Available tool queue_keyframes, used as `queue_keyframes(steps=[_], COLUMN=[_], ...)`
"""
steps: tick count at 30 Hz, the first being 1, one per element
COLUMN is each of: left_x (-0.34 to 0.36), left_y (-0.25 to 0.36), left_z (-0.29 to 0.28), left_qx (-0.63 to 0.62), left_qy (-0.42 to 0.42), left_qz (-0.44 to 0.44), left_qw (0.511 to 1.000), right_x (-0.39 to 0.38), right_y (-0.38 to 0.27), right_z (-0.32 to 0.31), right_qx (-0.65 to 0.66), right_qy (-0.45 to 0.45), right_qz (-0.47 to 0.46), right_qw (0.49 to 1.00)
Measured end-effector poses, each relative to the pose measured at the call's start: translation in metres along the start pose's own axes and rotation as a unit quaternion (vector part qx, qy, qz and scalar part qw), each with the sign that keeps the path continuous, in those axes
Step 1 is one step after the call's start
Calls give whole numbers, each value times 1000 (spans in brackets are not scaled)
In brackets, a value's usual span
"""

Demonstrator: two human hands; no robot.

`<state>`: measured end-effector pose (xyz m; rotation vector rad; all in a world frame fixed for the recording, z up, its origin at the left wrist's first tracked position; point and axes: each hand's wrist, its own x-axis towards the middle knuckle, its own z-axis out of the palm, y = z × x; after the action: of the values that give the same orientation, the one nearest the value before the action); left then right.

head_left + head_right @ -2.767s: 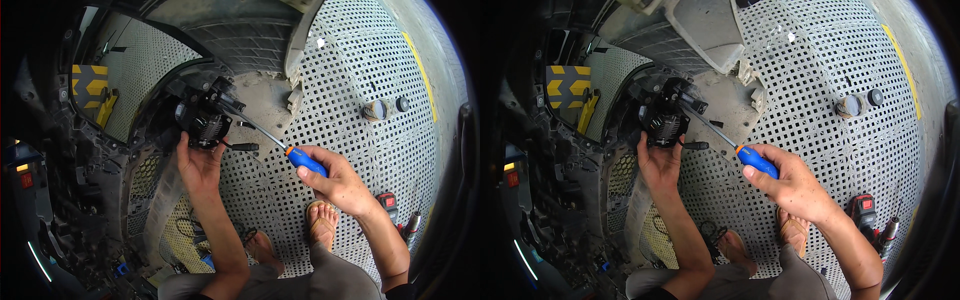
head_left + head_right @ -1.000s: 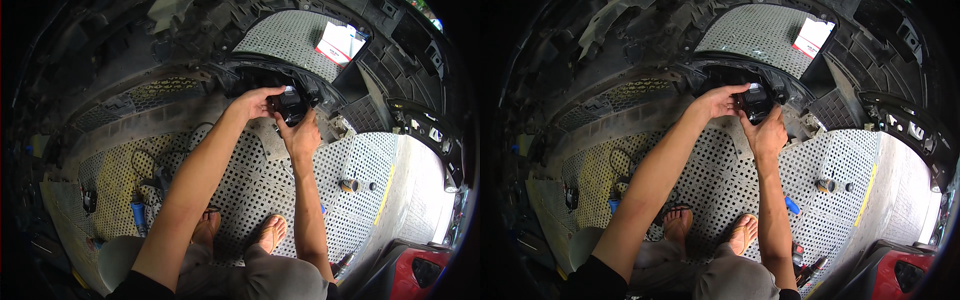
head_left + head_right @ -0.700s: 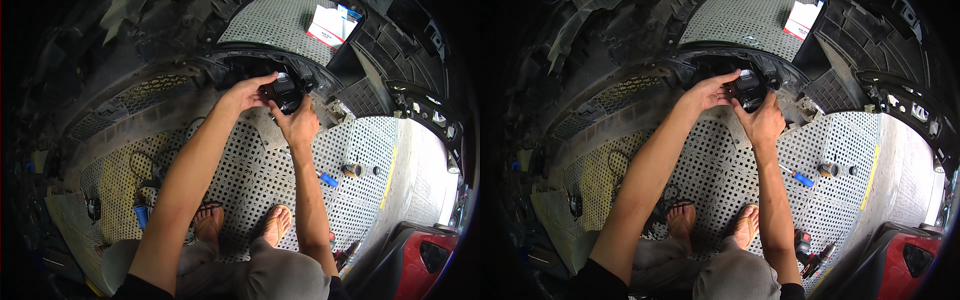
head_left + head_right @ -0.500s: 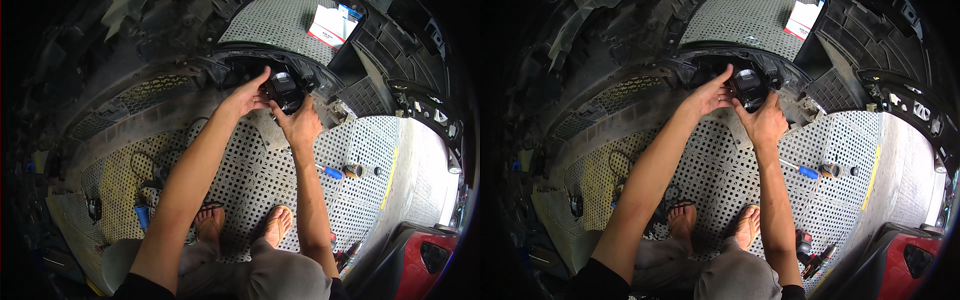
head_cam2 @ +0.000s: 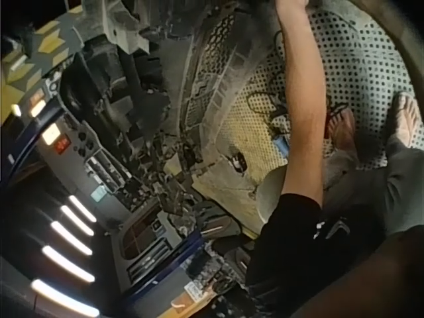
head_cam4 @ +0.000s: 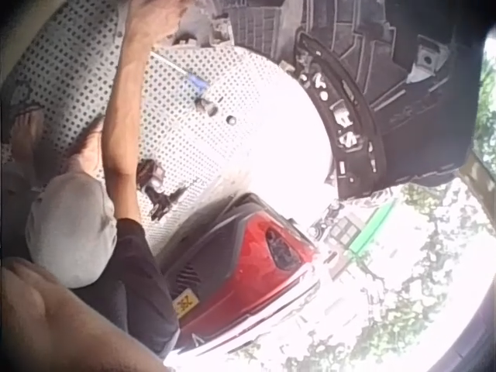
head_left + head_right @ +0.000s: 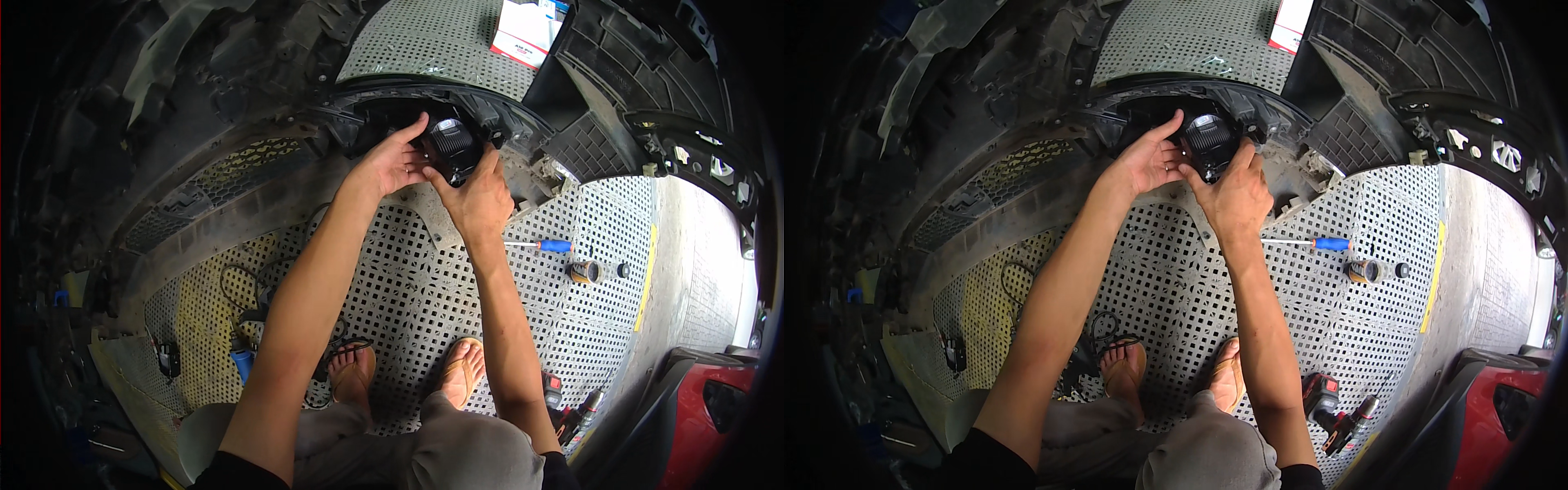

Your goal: Installing or repairing a fog light assembly into a car bumper using a screwdriver.

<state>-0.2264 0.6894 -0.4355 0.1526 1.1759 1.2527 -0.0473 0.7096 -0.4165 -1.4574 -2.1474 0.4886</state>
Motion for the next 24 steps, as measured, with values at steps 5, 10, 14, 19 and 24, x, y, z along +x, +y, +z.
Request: queue_keyframes(steps=[5,10,14,19,24], left_x=[3,2,2,2,-3], left_y=[3,7,7,4,-3], left_z=[11,17,20,22,25], left_qx=[58,78,73,61,57], left_qy=[-12,4,12,31,50], left_qz=[19,18,12,9,31], left_qw=[998,997,997,998,997], right_x=[6,6,7,6,7], right_y=[9,13,14,15,16], right_z=[3,4,2,2,3], right_qx=[17,32,41,31,42], right_qy=[30,34,38,20,38], right_qz=[-18,-26,-23,-4,-9], right_qw=[999,999,998,999,998])
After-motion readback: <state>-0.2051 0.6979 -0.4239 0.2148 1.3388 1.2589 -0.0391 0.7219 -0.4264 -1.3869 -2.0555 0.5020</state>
